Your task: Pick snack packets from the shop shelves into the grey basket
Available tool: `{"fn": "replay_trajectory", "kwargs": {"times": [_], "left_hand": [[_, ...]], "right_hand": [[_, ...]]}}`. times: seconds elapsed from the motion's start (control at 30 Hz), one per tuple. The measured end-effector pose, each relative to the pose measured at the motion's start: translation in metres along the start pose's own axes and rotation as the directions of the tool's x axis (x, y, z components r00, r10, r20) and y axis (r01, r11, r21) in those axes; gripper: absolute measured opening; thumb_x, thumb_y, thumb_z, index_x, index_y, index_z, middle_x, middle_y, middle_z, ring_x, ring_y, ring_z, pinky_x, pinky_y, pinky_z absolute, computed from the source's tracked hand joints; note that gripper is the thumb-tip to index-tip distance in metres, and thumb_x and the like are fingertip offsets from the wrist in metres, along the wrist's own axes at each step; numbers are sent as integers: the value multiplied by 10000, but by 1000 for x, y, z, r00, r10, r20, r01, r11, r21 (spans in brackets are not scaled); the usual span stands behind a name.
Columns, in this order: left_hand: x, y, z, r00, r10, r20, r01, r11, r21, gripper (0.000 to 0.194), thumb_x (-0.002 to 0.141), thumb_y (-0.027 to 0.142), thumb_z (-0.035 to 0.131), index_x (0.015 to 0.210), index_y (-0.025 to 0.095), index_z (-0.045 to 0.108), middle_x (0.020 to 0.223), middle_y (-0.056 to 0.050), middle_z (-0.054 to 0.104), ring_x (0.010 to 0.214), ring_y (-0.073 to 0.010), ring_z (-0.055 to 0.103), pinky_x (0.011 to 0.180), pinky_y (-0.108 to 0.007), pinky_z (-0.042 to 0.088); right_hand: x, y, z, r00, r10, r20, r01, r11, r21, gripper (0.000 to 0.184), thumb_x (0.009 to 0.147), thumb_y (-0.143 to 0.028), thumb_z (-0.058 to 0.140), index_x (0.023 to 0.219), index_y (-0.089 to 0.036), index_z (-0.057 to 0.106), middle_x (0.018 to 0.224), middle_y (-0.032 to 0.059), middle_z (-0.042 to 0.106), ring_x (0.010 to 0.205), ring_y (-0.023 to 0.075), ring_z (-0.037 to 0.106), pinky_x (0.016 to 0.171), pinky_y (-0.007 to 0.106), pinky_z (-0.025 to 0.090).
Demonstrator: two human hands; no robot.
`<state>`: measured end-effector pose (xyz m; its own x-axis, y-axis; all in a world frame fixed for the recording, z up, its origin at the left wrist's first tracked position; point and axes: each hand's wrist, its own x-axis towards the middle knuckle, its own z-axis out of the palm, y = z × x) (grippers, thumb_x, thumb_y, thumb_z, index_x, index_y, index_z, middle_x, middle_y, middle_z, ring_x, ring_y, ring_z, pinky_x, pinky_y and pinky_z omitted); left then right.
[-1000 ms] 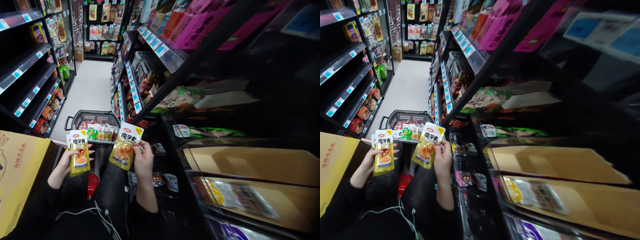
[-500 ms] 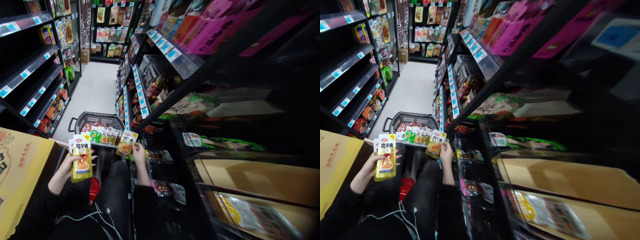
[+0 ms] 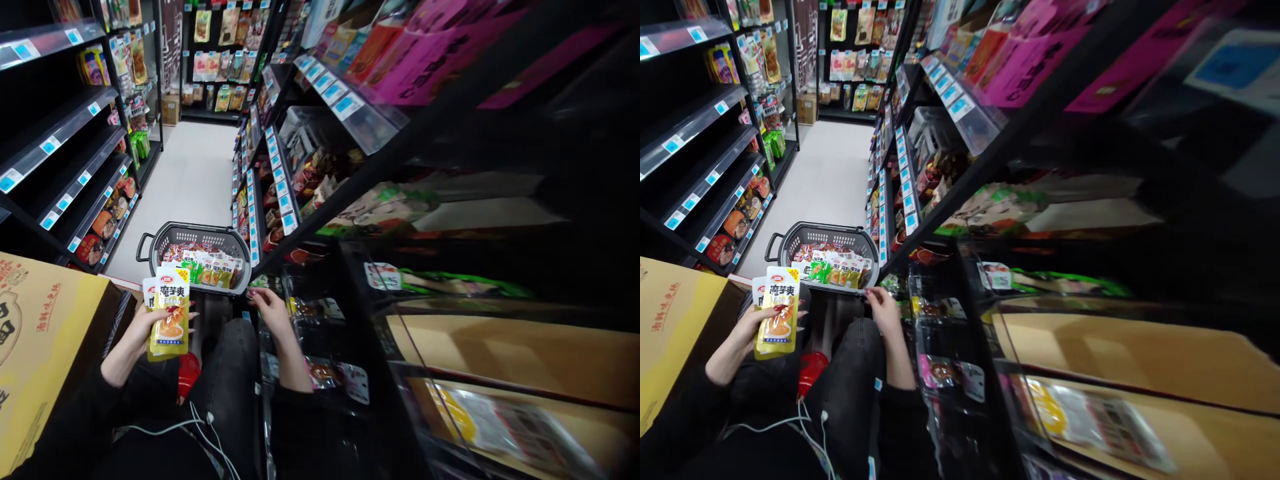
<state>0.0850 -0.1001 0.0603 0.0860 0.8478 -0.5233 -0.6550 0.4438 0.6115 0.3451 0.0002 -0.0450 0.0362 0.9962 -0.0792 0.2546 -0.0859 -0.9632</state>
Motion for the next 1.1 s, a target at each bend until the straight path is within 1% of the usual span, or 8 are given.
{"fn": "replay_trajectory", "kwargs": {"times": [0.1,0.2,0.5,0.67,0.83,0.9,0.97,1.1], "left_hand": [[2,-7,15,999,-29,30,29,999,25,528,599,111,712,1102,86,554,1042,-186,665,964,-365,626,850,-525,492],[4,-15,27,1000,-15,-1,15,996,91,484,560,146,758,1014,79,604,944,-162,692,872,-334,657,831,-474,502],[2,-15,32,1000,0,26,-4,986,166,381,624,257,755,946,75,663,894,-133,703,906,-308,648,880,-426,474],[-6,-8,25,984,-75,164,56,991,121,425,693,299,695,1060,95,630,1012,-153,677,990,-343,618,838,-470,505],[-8,10,12,990,1,140,-14,996,91,466,733,283,649,1144,77,573,1070,-190,653,997,-356,615,828,-493,512],[-6,17,6,994,39,101,-48,995,86,477,758,268,620,1185,70,540,1084,-197,646,1008,-351,612,848,-496,505],[-4,22,1,995,69,71,-75,994,84,494,784,254,585,1233,67,500,1101,-201,639,1016,-341,610,867,-493,499],[-4,25,-2,994,97,51,-101,991,85,528,802,236,549,1283,47,439,1117,-217,627,989,-333,623,858,-499,505]], "right_hand": [[-36,-48,21,981,-57,187,41,995,90,386,766,-516,537,899,-163,620,884,86,656,822,189,622,750,313,500],[-63,-85,41,962,-114,248,94,991,92,322,782,-471,563,876,-169,626,841,63,648,757,172,600,680,282,484],[-72,-96,55,1000,-18,-19,20,990,141,325,743,-477,591,690,-157,601,657,32,599,613,152,530,579,255,427],[-59,-101,38,942,-15,-336,72,985,158,354,778,-498,513,737,-149,556,692,31,575,646,142,496,601,243,401],[-49,-105,25,930,-2,-368,94,968,232,352,740,-500,568,737,-150,543,712,31,562,663,138,487,612,247,401],[-49,-108,23,951,75,-299,64,902,428,330,701,-479,618,743,-168,514,707,12,542,612,116,479,560,230,396],[-52,-111,21,986,118,-118,-19,784,621,321,687,-461,634,749,-188,477,667,-23,489,467,69,398,445,204,336],[-60,-117,15,976,30,214,-189,595,781,371,751,-547,515,714,-195,401,571,-95,285,301,-9,30,302,196,72]]}}
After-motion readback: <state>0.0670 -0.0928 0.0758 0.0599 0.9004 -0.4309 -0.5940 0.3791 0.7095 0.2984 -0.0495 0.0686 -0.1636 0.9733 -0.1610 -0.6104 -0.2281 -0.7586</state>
